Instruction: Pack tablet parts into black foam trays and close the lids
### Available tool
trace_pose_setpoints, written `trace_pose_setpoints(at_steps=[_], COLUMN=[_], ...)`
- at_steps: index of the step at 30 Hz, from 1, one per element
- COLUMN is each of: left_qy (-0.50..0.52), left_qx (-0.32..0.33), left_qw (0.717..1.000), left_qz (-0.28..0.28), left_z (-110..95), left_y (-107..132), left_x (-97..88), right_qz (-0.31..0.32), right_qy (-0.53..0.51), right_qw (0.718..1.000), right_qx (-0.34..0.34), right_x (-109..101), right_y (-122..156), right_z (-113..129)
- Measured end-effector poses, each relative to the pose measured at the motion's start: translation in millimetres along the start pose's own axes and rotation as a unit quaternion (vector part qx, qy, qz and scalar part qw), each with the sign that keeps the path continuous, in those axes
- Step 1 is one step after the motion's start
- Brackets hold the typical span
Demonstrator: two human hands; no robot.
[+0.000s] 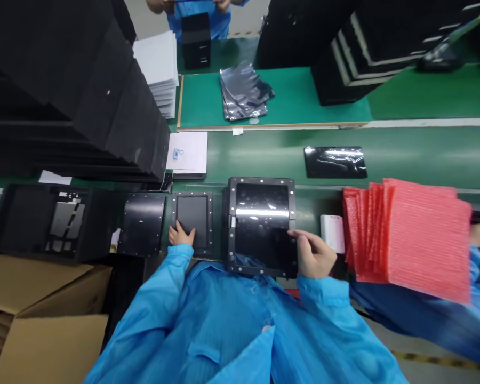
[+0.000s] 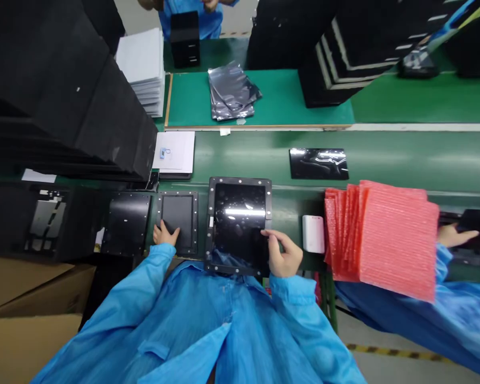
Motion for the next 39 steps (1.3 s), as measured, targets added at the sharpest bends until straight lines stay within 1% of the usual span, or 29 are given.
trace_pose_setpoints(at_steps=[3, 4, 6, 8, 9, 10, 11, 12, 13, 14, 15, 16, 17, 18, 19, 21, 23, 27, 29, 30, 31, 32, 33, 34, 35, 36, 37, 38, 39], left_qy=[0.096, 0.131, 0.208, 0.275, 0.307, 0.330, 0.337, 0.329, 0.305, 0.263, 0.206, 0.141, 0.076, 0.017, -0.034, -0.109, -0.146, -0.155, -0.138, -0.125, -0.108, -0.088, -0.068, -0.049, -0.031, -0.017, -0.005, 0.001, -0.004], left_qx=[-0.051, -0.046, 0.021, 0.098, 0.125, 0.146, 0.168, 0.210, 0.278, 0.361, 0.450, 0.526, 0.586, 0.626, 0.648, 0.666, 0.672, 0.679, 0.689, 0.694, 0.699, 0.695, 0.680, 0.649, 0.598, 0.523, 0.427, 0.316, 0.203], left_qw=[0.994, 0.989, 0.974, 0.947, 0.932, 0.921, 0.916, 0.913, 0.906, 0.891, 0.866, 0.836, 0.805, 0.778, 0.760, 0.737, 0.726, 0.716, 0.711, 0.708, 0.707, 0.713, 0.730, 0.760, 0.801, 0.852, 0.902, 0.945, 0.973], left_qz=[0.033, 0.052, 0.093, 0.135, 0.148, 0.148, 0.135, 0.116, 0.095, 0.076, 0.067, 0.061, 0.056, 0.048, 0.040, 0.029, 0.029, 0.034, 0.033, 0.030, 0.027, 0.021, 0.012, 0.000, -0.015, -0.036, -0.063, -0.090, -0.108], left_z=[-2, -4, -12, -21, -25, -30, -36, -44, -54, -68, -82, -97, -111, -123, -135, -153, -164, -175, -176, -175, -172, -167, -160, -148, -133, -112, -87, -57, -24], left_y=[8, 9, 12, 22, 31, 44, 61, 82, 108, 136, 167, 194, 218, 235, 245, 248, 242, 237, 240, 239, 232, 219, 198, 169, 132, 89, 43, -1, -40], left_x=[-0.5, -3.8, -14.0, -26.9, -34.0, -41.7, -49.5, -57.1, -63.6, -67.5, -67.5, -63.5, -56.7, -48.5, -39.9, -25.4, -16.5, -4.8, 0.6, 1.4, -0.4, -5.5, -14.3, -26.8, -42.4, -60.0, -78.4, -95.8, -109.8], right_qz=[-0.011, -0.005, 0.029, 0.103, 0.152, 0.205, 0.260, 0.312, 0.350, 0.363, 0.353, 0.326, 0.292, 0.260, 0.239, 0.228, 0.214, 0.191, 0.178, 0.154, 0.113, 0.059, 0.001, -0.049, -0.076, -0.074, -0.048, -0.004, 0.044], right_qy=[-0.020, -0.028, -0.051, -0.093, -0.126, -0.169, -0.222, -0.277, -0.327, -0.364, -0.384, -0.387, -0.378, -0.365, -0.355, -0.346, -0.348, -0.343, -0.332, -0.323, -0.314, -0.302, -0.287, -0.268, -0.246, -0.222, -0.196, -0.170, -0.145], right_qw=[0.998, 0.997, 0.994, 0.983, 0.971, 0.951, 0.924, 0.888, 0.852, 0.823, 0.807, 0.802, 0.805, 0.810, 0.815, 0.824, 0.834, 0.840, 0.843, 0.853, 0.868, 0.886, 0.904, 0.918, 0.929, 0.937, 0.944, 0.947, 0.948], right_qx=[0.059, 0.073, 0.097, 0.122, 0.138, 0.154, 0.172, 0.191, 0.213, 0.240, 0.276, 0.316, 0.353, 0.378, 0.392, 0.387, 0.370, 0.375, 0.384, 0.380, 0.368, 0.346, 0.317, 0.288, 0.267, 0.259, 0.263, 0.272, 0.280], right_x=[0, 2, 9, 20, 26, 33, 39, 45, 50, 52, 53, 51, 49, 45, 42, 36, 33, 29, 20, 11, -1, -15, -29, -41, -48, -50, -46, -38, -27], right_y=[16, 17, 14, 9, 8, 9, 11, 15, 19, 22, 24, 24, 22, 18, 13, -1, -16, -27, -25, -25, -26, -28, -29, -29, -28, -26, -22, -16, -9], right_z=[-1, 0, 3, 8, 12, 17, 22, 27, 30, 32, 29, 24, 17, 10, 3, -8, -16, -24, -28, -30, -33, -36, -40, -44, -47, -51, -55, -58, -61])
Point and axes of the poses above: each hand's wrist, its own y-axis away from the middle knuckle, its own x-axis out of the palm, z = x × y, the point moved 4 cm from there along -y, towards the middle knuckle, and after that the axes turned 3 degrees about -z, right-handed, at the moved point
